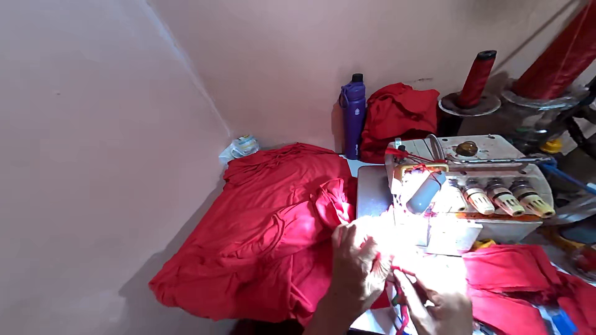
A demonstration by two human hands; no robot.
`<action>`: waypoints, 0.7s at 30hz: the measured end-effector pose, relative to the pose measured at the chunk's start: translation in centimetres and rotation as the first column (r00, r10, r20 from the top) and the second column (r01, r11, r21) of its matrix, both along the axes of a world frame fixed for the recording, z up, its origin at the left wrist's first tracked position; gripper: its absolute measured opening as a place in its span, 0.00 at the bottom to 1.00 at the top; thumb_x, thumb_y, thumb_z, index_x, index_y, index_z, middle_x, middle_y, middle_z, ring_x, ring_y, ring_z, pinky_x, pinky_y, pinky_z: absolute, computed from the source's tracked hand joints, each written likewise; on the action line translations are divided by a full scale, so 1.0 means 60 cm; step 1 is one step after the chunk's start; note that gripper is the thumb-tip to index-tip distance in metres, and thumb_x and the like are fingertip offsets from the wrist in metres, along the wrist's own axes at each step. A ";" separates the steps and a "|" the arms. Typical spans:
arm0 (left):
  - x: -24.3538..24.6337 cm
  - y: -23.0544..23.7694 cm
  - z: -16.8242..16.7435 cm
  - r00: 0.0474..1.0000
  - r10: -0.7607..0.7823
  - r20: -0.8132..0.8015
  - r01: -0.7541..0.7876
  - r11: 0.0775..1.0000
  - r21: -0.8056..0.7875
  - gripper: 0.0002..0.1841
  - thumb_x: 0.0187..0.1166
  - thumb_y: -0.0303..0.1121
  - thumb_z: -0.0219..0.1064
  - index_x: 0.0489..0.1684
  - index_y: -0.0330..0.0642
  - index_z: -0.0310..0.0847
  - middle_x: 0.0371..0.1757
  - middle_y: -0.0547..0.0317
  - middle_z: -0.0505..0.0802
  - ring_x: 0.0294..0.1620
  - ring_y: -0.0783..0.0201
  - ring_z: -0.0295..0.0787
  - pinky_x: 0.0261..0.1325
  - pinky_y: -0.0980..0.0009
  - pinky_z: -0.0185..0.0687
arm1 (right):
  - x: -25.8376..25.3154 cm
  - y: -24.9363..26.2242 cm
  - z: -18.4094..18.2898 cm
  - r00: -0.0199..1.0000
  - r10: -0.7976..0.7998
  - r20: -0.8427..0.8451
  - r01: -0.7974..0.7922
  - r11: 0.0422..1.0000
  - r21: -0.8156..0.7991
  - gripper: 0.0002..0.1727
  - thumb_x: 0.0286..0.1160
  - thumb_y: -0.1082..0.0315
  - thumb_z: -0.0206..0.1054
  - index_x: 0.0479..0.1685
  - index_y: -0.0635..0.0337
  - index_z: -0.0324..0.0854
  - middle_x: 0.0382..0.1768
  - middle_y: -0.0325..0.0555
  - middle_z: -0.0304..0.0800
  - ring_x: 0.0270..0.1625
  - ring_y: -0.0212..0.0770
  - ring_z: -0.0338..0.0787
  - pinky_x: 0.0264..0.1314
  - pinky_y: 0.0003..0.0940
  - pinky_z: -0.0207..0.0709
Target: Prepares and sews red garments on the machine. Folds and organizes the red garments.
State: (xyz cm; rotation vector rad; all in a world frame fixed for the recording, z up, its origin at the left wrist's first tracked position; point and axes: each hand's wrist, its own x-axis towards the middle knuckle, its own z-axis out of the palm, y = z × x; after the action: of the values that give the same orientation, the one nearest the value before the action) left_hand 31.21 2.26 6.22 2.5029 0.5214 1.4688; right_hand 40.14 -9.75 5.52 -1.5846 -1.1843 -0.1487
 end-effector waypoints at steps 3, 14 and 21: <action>0.013 -0.011 -0.002 0.990 -0.029 -0.140 0.031 0.999 0.010 0.10 0.73 0.38 0.69 0.34 0.49 0.97 0.49 0.54 0.97 0.61 0.53 0.91 0.74 0.49 0.72 | -0.008 -0.013 -0.024 0.999 -0.014 -0.044 0.015 1.000 0.025 0.09 0.69 0.74 0.68 0.36 0.71 0.93 0.36 0.55 0.96 0.38 0.32 0.92 0.49 0.19 0.81; 0.057 0.014 -0.040 0.987 0.154 -0.038 -0.156 0.985 -0.066 0.13 0.72 0.37 0.67 0.39 0.41 0.96 0.54 0.51 0.97 0.61 0.54 0.92 0.71 0.51 0.76 | 0.032 0.059 -0.043 0.987 -0.085 -0.137 0.104 0.985 0.140 0.10 0.70 0.69 0.70 0.33 0.68 0.92 0.32 0.49 0.93 0.34 0.22 0.88 0.43 0.11 0.79; 0.061 0.028 -0.046 0.985 0.161 -0.066 -0.167 0.982 -0.089 0.12 0.70 0.35 0.69 0.39 0.39 0.96 0.52 0.48 0.97 0.58 0.50 0.92 0.67 0.49 0.75 | 0.010 0.005 -0.038 0.972 0.067 -0.224 -0.056 0.997 0.053 0.11 0.74 0.74 0.66 0.42 0.74 0.91 0.33 0.51 0.94 0.26 0.22 0.87 0.33 0.15 0.82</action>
State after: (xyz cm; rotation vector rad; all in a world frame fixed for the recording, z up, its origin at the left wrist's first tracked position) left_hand 34.87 3.91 3.47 2.4870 0.8058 1.3928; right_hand 40.72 -9.43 3.24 -1.4794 -1.0429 0.0435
